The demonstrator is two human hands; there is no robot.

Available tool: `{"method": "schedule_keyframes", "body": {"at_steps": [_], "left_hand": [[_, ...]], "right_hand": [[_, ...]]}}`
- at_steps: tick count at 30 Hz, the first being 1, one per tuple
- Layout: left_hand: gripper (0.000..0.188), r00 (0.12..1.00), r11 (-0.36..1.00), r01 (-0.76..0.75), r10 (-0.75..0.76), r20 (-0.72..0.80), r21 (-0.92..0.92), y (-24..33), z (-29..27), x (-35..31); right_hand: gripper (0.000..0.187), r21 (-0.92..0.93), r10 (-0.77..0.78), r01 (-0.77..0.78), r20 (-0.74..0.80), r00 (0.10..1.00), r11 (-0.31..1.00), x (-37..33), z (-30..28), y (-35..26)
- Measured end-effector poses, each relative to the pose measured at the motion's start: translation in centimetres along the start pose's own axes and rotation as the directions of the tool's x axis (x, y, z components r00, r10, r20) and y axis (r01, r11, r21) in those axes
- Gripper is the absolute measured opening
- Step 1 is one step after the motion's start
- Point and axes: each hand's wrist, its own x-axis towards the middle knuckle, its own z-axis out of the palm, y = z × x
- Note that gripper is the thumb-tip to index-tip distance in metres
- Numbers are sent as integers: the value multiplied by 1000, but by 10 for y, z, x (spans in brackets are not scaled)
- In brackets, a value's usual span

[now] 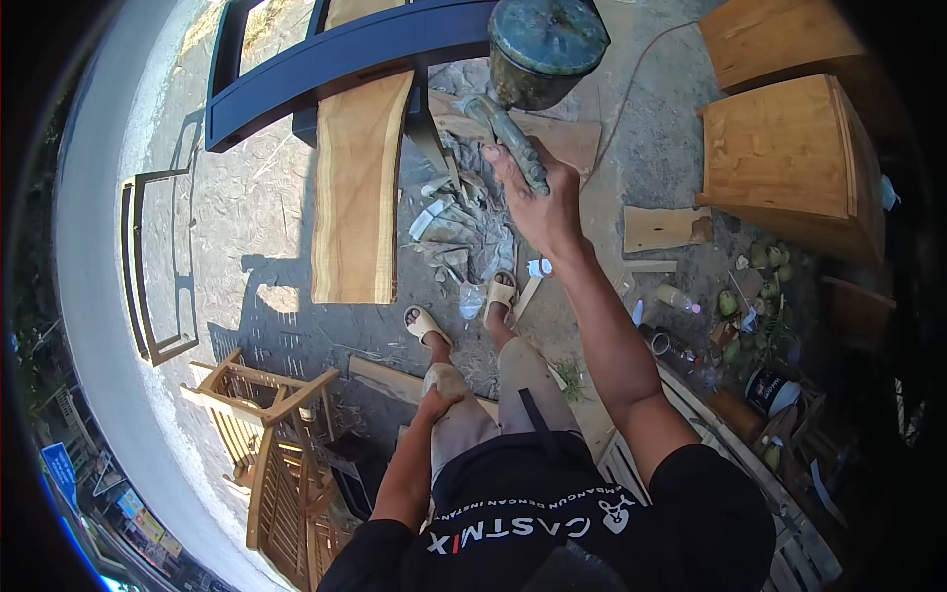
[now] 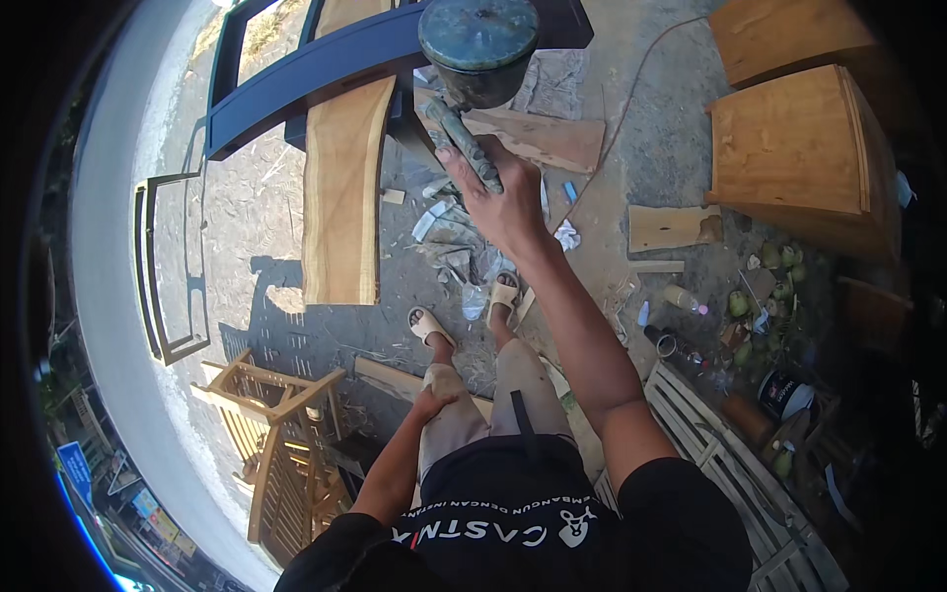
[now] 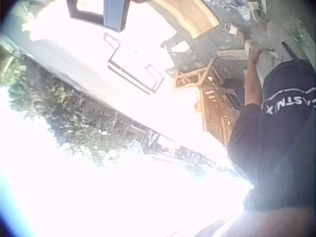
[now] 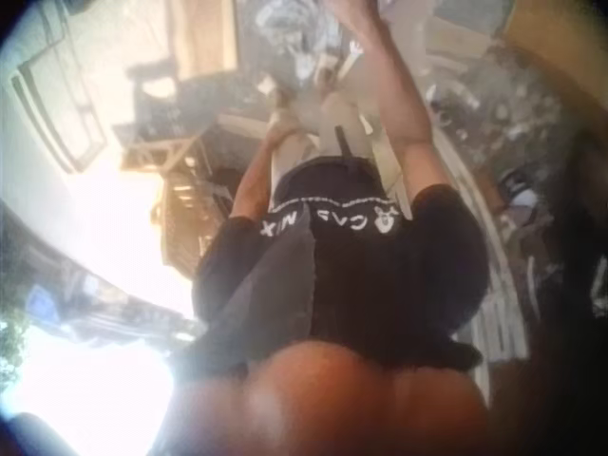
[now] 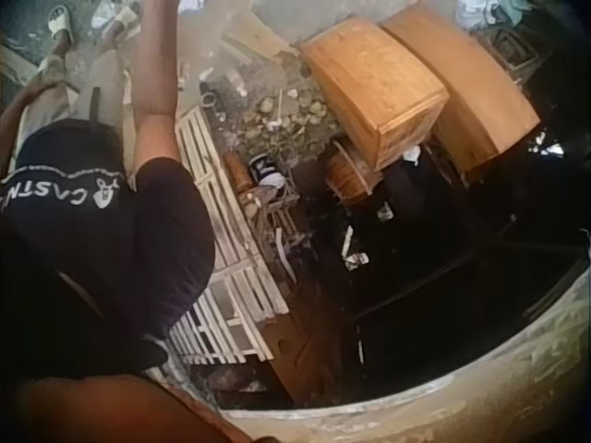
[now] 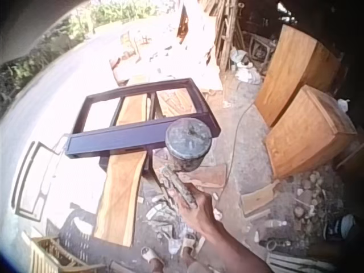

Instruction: The person organizes dark-colored wooden frames, prepares a paint mixture in a metal container, and then applies the paint to a wooden surface using a spray gun.

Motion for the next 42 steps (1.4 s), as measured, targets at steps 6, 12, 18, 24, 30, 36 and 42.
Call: {"method": "schedule_keyframes", "body": {"at_steps": [6,12,18,24,30,36,42], "left_hand": [[114,999,994,-43,42,-12,-101,-12,10,5],[99,998,993,-50,45,-44,-110,-8,8,6],[97,999,993,-42,42,-10,-108,5,1,5],[104,999,999,-33,33,-8,-40,8,-1,8],[117,999,1000,-21,22,40,-22,9,-2,9],[124,998,999,25,-27,63,43,33,-9,-2],[147,986,979,143,-153,66,142,17,13,16]], "right_hand": [[28,-3,-26,26,49,998,1000,1,3,-7],[27,-83,141,-148,-84,986,985,3,-43,8],[37,-144,249,-288,-241,938,947,14,-92,25],[31,-169,147,-220,-361,921,961,24,-125,46],[32,-238,190,-281,-342,920,930,27,-136,46],[34,-248,153,-243,-333,930,938,8,-132,65],[33,-229,139,-228,-350,926,946,7,-113,67]]}}
